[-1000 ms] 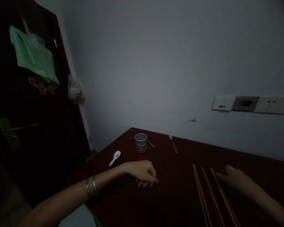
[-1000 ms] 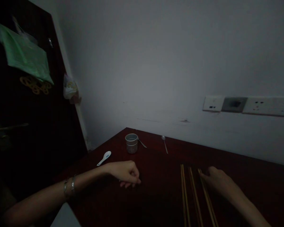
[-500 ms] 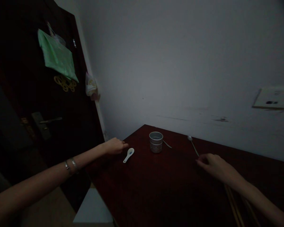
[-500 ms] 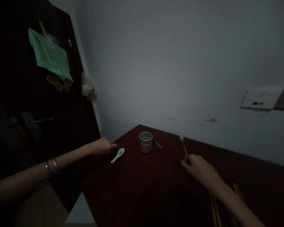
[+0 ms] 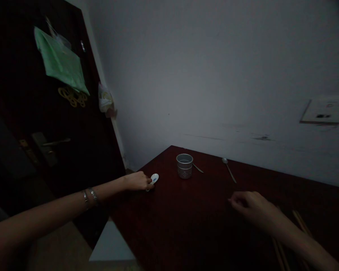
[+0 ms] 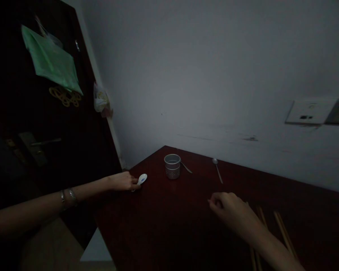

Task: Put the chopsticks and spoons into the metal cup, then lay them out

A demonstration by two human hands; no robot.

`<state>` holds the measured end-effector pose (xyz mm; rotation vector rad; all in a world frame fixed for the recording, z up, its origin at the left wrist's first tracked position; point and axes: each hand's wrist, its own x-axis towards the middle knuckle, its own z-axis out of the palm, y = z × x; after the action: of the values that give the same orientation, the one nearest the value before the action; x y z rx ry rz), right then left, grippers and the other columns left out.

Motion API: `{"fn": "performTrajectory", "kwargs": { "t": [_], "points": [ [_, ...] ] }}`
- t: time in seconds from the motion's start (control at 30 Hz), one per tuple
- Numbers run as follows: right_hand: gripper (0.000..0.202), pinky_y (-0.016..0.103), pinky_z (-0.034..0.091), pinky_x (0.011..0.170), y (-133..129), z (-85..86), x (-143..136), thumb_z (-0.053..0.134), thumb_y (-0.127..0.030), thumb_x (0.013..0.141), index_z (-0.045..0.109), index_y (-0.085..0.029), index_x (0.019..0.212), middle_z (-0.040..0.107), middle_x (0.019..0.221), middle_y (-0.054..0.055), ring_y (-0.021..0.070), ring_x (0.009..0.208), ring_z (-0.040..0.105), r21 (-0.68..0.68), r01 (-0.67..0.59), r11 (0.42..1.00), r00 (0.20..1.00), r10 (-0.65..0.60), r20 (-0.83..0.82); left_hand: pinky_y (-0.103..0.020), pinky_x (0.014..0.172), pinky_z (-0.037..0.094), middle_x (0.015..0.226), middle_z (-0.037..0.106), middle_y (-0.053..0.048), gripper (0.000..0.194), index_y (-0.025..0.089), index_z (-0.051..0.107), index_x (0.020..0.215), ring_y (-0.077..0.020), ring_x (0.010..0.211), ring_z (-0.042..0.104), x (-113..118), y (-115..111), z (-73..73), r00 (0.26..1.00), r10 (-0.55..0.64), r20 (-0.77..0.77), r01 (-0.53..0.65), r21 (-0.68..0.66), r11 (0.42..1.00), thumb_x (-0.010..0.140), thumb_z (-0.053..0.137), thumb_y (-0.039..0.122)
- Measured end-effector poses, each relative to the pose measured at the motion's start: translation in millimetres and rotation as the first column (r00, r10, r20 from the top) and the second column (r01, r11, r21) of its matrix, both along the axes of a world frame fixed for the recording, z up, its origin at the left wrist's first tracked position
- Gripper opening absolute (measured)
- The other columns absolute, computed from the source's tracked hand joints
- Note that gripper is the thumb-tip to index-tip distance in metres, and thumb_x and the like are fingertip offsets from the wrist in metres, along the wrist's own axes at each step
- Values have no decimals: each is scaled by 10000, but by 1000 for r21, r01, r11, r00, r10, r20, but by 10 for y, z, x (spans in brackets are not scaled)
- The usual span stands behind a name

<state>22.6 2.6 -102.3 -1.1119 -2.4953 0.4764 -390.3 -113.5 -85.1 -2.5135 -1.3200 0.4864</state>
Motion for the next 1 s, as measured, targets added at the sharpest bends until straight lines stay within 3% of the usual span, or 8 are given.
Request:
{"fn": "performTrajectory", "kwargs": {
  "t": [0.2,0.37,0.5,0.67,0.83,1.0],
  "points": [
    [296,222,325,467,-30,-43,73,440,-371,760,623,-200,603,585,545,20,128,490,537,2,12,1000,999,-13,30,-224,467,299,698,604,-25,130,207,566,895,-116,532,525,32,-9,5,1000,-23,16,23,32,999,830,456,184],
    [293,225,324,470,-41,-29,94,436,-360,763,625,-202,606,598,557,22,129,494,543,-12,6,1000,998,-5,55,-222,477,310,673,599,-25,132,191,561,879,-110,524,520,123,-29,102,999,-31,38,30,16,999,844,435,172],
    [307,231,305,450,-57,38,111,422,-369,770,627,-199,618,609,572,32,135,491,537,-21,26,999,998,-25,53,-221,522,347,707,610,-37,166,184,572,908,-110,555,535,305,-36,299,992,-16,121,16,0,1000,857,414,187],
    [319,236,349,464,-101,196,124,436,-399,763,651,-191,651,608,560,42,146,500,535,-21,-4,1000,999,3,-52,-223,608,382,825,635,-60,207,190,588,971,-131,691,577,771,-60,652,958,1,286,17,-60,998,858,419,226],
    [270,242,386,496,-241,372,94,467,-357,749,673,-184,730,619,592,41,148,534,548,-31,-50,998,994,46,-103,-230,683,398,853,639,-50,226,176,621,952,-120,739,568,1332,-67,916,763,41,646,62,-137,989,852,440,267],
    [271,257,446,573,-450,596,103,488,-351,754,669,-178,860,658,706,53,160,627,588,6,-36,999,964,36,-265,-216,592,387,746,609,-31,249,141,636,907,-96,641,507,1809,63,979,492,87,866,6,-103,995,777,541,331]
  ]
}}
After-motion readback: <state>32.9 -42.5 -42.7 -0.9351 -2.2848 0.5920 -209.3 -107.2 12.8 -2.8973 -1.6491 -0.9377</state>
